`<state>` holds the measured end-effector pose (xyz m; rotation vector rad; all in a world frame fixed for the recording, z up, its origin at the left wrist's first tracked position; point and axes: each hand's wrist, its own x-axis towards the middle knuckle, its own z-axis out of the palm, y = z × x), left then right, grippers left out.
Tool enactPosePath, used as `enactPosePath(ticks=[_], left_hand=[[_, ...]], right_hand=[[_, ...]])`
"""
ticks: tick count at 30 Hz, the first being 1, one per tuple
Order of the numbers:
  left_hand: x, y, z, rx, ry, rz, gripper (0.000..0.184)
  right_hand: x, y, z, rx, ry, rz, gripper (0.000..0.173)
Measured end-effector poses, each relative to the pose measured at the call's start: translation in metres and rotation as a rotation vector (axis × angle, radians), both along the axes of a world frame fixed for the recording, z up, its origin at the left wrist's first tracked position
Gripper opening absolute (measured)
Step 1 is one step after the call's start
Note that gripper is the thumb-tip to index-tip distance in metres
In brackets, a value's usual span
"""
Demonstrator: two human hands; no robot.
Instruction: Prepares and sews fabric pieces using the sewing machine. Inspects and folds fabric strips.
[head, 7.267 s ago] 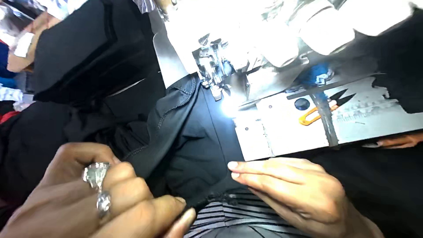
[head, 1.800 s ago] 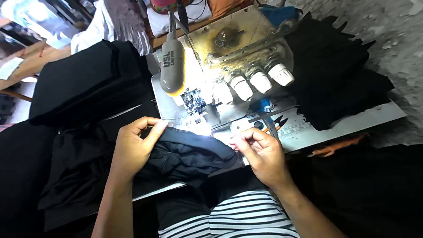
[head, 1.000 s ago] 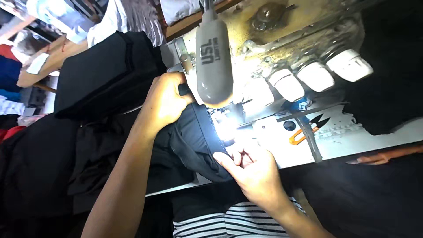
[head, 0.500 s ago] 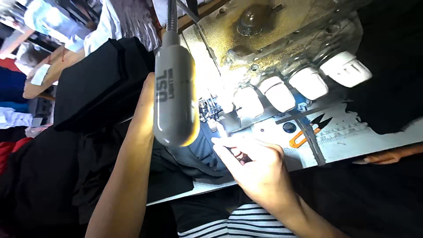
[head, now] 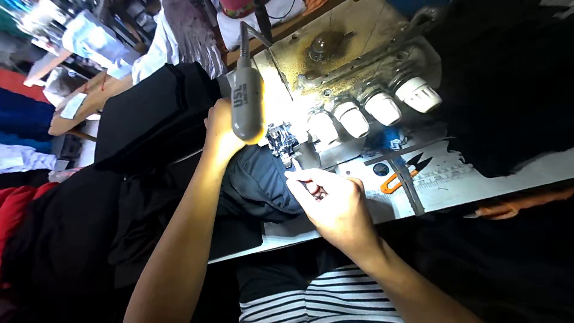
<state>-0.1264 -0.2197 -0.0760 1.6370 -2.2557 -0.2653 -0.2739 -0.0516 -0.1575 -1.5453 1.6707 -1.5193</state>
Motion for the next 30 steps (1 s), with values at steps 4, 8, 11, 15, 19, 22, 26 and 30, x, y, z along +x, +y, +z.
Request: enactPosePath(ticks=[4,8,11,15,19,22,26,30], left_hand=[[0.002,0.07,0.014,-0.294,-0.157,0.03,0.031],[0.015,0.167,-0.004,-0.183,0.106,-0.284,0.027],[0.015,0.192,-0.024,-0.172,-0.102,-0.299,0.032],[0.016,0.192,-0.012,-0.204,0.036,-0.234,0.019],[0.028,0.17,0.021,-0.16,0.221,-0.093,0.009],[0.028,0.157,0.034,-0.171,0.192,-0.096,0.009],[0.014,0.165,0.03,-0.138,0.096,-0.27,0.013],[0.0,0.186,-0.011,-0.137,-0.131,-0.337,0.023]], right_hand=[[-0.004,0.007,0.003,0.057,-0.109,0.086,0.017],[-0.017,0.02,0.011,0.197,-0.484,0.259,0.02],[-0.02,0.023,0.009,0.233,-0.584,0.335,0.025],[-0.018,0.025,0.004,0.143,-0.586,0.271,0.021],[-0.003,0.033,-0.007,0.072,-0.606,0.126,0.009],[0.022,0.042,0.006,0.164,-0.596,0.213,0.022],[0.036,0.046,0.005,0.123,-0.351,0.617,0.025],[-0.007,0.027,-0.01,0.458,0.134,0.913,0.023]])
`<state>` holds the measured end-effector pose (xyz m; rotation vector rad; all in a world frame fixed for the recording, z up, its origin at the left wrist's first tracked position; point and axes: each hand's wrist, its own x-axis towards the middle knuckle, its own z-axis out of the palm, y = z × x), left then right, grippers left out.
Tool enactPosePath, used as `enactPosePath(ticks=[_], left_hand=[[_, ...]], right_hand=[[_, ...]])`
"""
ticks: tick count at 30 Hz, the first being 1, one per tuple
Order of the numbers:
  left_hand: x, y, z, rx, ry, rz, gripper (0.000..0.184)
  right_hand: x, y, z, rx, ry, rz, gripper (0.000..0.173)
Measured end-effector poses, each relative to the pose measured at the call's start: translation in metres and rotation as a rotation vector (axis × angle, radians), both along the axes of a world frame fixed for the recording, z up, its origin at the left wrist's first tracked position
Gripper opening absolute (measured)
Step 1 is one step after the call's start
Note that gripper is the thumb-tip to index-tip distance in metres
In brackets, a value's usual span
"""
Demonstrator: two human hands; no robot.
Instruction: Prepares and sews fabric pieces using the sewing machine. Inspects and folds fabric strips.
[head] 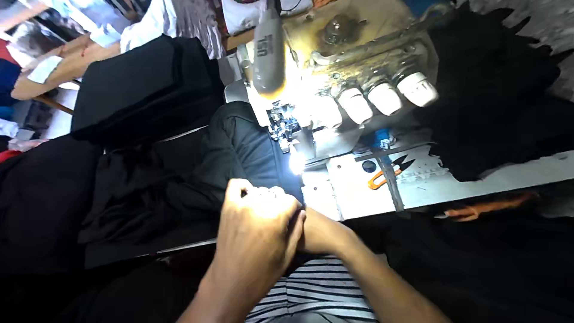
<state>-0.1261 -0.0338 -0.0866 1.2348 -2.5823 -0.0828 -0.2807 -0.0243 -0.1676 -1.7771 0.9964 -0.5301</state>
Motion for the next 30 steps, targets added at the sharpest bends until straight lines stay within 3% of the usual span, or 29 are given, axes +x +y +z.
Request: enactPosePath(ticks=[1,3,5,8,10,13,30], left_hand=[[0.001,0.002,-0.005,-0.011,0.003,0.016,0.022],[0.003,0.005,-0.009,-0.012,0.012,0.035,0.021],[0.004,0.006,-0.01,-0.011,0.028,0.044,0.022],[0.003,0.007,-0.008,-0.024,0.055,0.059,0.024],[0.002,0.007,-0.006,-0.033,0.069,0.057,0.023],[0.002,0.006,-0.006,-0.049,0.075,0.042,0.022],[-0.007,-0.01,-0.016,-0.055,0.115,0.088,0.02]], right_hand=[[-0.01,-0.004,-0.01,-0.051,0.034,-0.075,0.019],[-0.025,-0.007,-0.03,-0.375,-0.013,-0.434,0.016],[-0.039,-0.019,-0.024,-0.654,-0.04,-0.679,0.009],[-0.046,-0.037,-0.003,-0.902,-0.069,-0.536,0.022],[-0.044,-0.047,-0.005,-0.978,-0.129,-0.4,0.019],[-0.041,-0.048,-0.019,-0.999,-0.229,-0.402,0.011],[-0.036,-0.042,-0.03,-0.947,-0.269,-0.505,0.012]])
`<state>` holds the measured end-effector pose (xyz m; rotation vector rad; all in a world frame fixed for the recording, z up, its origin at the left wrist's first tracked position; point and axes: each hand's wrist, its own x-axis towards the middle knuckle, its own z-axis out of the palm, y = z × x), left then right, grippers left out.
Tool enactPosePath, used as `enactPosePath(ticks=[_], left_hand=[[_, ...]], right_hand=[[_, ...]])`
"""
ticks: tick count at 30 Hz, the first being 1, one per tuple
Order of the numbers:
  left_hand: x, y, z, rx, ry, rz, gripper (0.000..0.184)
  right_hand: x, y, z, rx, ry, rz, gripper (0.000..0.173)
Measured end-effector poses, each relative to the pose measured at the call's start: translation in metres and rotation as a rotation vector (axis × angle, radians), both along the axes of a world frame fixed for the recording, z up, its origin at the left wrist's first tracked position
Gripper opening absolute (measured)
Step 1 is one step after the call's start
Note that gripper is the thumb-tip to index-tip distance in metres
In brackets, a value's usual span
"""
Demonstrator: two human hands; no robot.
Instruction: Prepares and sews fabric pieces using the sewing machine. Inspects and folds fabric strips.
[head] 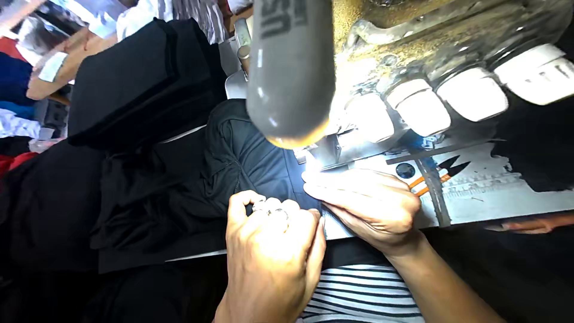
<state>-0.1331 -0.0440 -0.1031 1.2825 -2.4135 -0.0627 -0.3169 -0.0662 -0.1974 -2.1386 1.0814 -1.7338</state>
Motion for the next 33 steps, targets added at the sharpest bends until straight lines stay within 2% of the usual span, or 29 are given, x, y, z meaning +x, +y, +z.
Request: enactPosePath(ticks=[9,15,19,22,26,28,30,33], left_hand=[[-0.001,-0.015,0.0,-0.03,0.05,0.065,0.019],[0.011,-0.05,-0.004,-0.072,0.021,0.138,0.019],[0.021,-0.067,-0.001,-0.022,0.042,0.186,0.018],[0.031,-0.052,-0.001,0.018,0.08,0.184,0.022],[0.035,-0.008,0.0,0.083,0.08,0.115,0.024],[0.019,0.007,-0.006,0.153,0.123,0.018,0.025],[-0.006,0.013,-0.025,0.194,0.154,-0.088,0.025],[-0.02,0.011,-0.041,0.205,0.128,-0.126,0.021]], right_hand=[[0.002,0.001,-0.002,0.056,-0.03,-0.101,0.011],[-0.002,0.01,-0.001,0.085,-0.099,-0.043,0.011],[-0.007,0.028,0.002,0.141,-0.137,0.007,0.007],[-0.014,0.039,0.002,0.164,-0.165,0.004,0.006],[-0.015,0.045,0.003,0.201,-0.259,-0.019,0.004],[-0.01,0.042,0.007,0.291,-0.334,-0.053,0.008],[-0.004,0.037,0.014,0.467,-0.353,-0.093,0.019],[0.005,0.028,0.024,0.728,-0.367,-0.07,0.024]])
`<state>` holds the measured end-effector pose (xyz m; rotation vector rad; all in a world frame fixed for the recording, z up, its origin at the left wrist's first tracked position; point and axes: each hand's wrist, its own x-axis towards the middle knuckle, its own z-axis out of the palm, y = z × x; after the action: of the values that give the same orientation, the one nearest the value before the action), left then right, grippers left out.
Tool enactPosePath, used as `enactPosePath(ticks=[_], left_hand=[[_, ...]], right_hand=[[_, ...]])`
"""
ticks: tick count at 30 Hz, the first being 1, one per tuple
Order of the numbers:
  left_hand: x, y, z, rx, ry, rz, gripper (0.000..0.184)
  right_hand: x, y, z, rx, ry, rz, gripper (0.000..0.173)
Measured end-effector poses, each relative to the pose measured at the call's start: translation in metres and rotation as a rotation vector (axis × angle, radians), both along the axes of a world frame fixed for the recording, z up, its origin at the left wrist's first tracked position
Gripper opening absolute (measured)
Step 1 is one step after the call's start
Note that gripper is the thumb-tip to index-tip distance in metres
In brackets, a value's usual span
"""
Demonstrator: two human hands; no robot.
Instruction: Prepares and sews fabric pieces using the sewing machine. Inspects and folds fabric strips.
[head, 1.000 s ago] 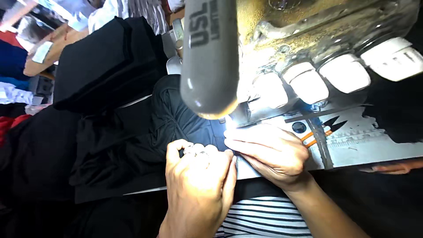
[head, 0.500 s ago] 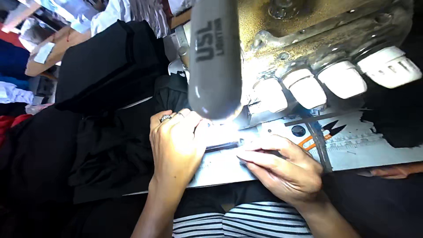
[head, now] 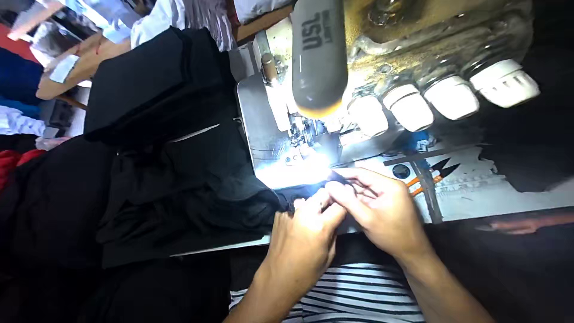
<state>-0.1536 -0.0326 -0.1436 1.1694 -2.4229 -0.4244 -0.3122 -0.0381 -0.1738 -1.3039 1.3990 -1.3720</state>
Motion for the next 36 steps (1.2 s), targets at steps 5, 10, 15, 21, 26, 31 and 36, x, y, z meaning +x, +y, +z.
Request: enactPosePath(ticks=[5,10,15,21,26,31,36], left_hand=[[0.062,0.016,0.05,-0.074,0.202,0.037,0.017],[0.106,-0.047,0.043,-0.201,0.105,0.206,0.032],[0.13,-0.002,0.046,0.046,0.252,0.252,0.013],[0.139,0.025,-0.018,0.195,0.157,0.504,0.021],[0.134,0.03,-0.031,0.131,0.113,0.557,0.022],[0.139,0.033,-0.033,0.071,0.114,0.497,0.026],[0.108,0.041,0.015,-0.124,-0.048,0.392,0.04]], right_hand=[[0.001,0.008,0.008,0.04,0.041,0.025,0.016],[0.007,0.029,0.005,0.015,0.096,0.007,0.012],[-0.012,0.083,0.021,0.166,-0.073,0.159,0.011],[-0.009,0.098,-0.021,0.061,0.5,0.052,0.022],[0.006,0.092,-0.031,-0.028,0.749,0.031,0.027],[0.038,0.069,-0.008,0.231,0.598,0.19,0.049],[0.053,0.063,-0.008,0.376,0.286,0.291,0.035]])
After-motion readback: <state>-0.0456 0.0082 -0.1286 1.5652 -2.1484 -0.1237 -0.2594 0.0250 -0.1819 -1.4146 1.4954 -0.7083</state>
